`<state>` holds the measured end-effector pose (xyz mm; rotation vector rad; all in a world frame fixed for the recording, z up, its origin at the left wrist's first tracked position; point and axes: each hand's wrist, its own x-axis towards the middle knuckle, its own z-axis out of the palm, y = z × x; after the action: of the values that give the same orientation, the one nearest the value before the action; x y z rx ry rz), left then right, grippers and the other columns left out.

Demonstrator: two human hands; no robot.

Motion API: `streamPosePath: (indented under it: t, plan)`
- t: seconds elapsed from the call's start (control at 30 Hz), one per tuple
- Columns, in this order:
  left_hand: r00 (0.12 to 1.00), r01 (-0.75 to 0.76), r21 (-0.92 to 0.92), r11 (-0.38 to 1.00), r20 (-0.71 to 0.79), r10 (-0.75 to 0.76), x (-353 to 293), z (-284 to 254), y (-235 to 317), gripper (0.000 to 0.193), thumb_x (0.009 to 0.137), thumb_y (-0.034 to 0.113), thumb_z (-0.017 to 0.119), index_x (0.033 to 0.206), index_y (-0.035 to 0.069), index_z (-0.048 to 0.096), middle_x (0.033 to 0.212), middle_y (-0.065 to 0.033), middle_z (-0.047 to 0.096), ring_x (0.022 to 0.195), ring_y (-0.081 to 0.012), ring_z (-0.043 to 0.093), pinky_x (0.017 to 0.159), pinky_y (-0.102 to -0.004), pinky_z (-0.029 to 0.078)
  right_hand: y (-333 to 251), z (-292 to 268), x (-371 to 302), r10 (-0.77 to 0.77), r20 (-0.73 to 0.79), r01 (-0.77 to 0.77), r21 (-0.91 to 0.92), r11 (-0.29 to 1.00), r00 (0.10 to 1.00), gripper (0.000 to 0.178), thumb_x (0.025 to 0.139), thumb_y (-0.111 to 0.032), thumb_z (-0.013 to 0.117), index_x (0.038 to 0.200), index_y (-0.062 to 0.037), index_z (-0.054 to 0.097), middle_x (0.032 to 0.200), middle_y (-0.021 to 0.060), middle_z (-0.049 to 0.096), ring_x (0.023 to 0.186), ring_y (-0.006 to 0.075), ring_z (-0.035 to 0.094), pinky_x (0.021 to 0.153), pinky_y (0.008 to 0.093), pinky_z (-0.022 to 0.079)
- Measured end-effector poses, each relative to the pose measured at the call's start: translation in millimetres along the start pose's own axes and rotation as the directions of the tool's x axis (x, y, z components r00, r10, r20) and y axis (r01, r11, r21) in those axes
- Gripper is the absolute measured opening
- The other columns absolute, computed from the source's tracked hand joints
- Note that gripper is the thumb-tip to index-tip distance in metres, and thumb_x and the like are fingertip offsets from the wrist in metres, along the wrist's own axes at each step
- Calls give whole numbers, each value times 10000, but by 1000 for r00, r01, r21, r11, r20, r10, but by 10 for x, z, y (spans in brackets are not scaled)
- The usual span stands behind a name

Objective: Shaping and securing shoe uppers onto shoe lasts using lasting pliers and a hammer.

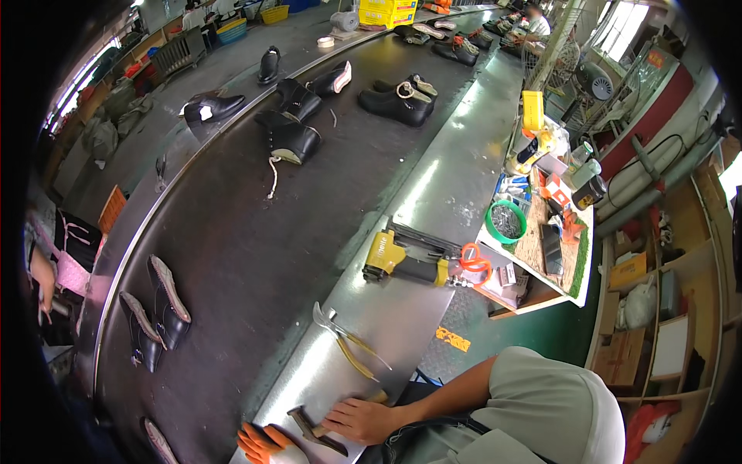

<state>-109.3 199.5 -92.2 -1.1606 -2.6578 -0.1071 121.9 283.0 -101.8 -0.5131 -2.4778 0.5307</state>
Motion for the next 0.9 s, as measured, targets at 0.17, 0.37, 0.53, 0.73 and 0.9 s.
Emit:
streamPosePath:
  t: [0.17, 0.37, 0.53, 0.73, 0.9]
  plan:
    - [950, -169, 61, 984, -256, 179, 55, -78, 45, 499, 1059, 467, 500, 1375, 95, 601, 1305, -202, 647, 1199, -416, 613, 939, -557, 484, -16, 61, -31, 19, 27, -20, 37, 999, 999, 534, 880, -216, 549, 1340, 47, 620, 1245, 160, 665, 1140, 301, 644, 974, 391, 500]
    - [930, -161, 52, 986, -326, 169, 119, -56, 125, 472, 1062, 459, 487, 1318, 90, 633, 1252, -201, 667, 1147, -430, 636, 878, -557, 489, -87, 156, -33, 100, -6, -100, 26, 995, 995, 474, 882, -172, 568, 1316, 6, 634, 1240, 131, 660, 1171, 272, 629, 991, 378, 501]
    - [941, -181, 8, 983, -290, 175, 130, -132, 109, 454, 1010, 387, 588, 1340, 75, 599, 1262, -223, 654, 1157, -458, 623, 885, -596, 475, -122, 181, -48, 120, -21, -120, 4, 993, 993, 459, 876, -147, 574, 1307, -4, 642, 1230, 118, 670, 1158, 271, 641, 995, 375, 506]
    - [950, -150, -7, 989, -278, 142, 92, -152, 103, 466, 1002, 385, 619, 1347, 71, 614, 1301, -232, 649, 1186, -451, 618, 932, -589, 480, -80, 271, -82, 79, -56, -78, 8, 997, 995, 457, 878, -144, 573, 1304, 9, 639, 1227, 134, 673, 1134, 283, 650, 982, 385, 506]
    - [951, -156, 7, 988, -270, 152, 50, -145, 43, 497, 1003, 416, 630, 1365, 75, 613, 1308, -225, 650, 1209, -437, 616, 976, -569, 482, -79, 233, -72, 39, -60, -39, 2, 999, 997, 475, 867, -155, 573, 1300, 35, 630, 1213, 155, 671, 1114, 296, 650, 974, 401, 500]
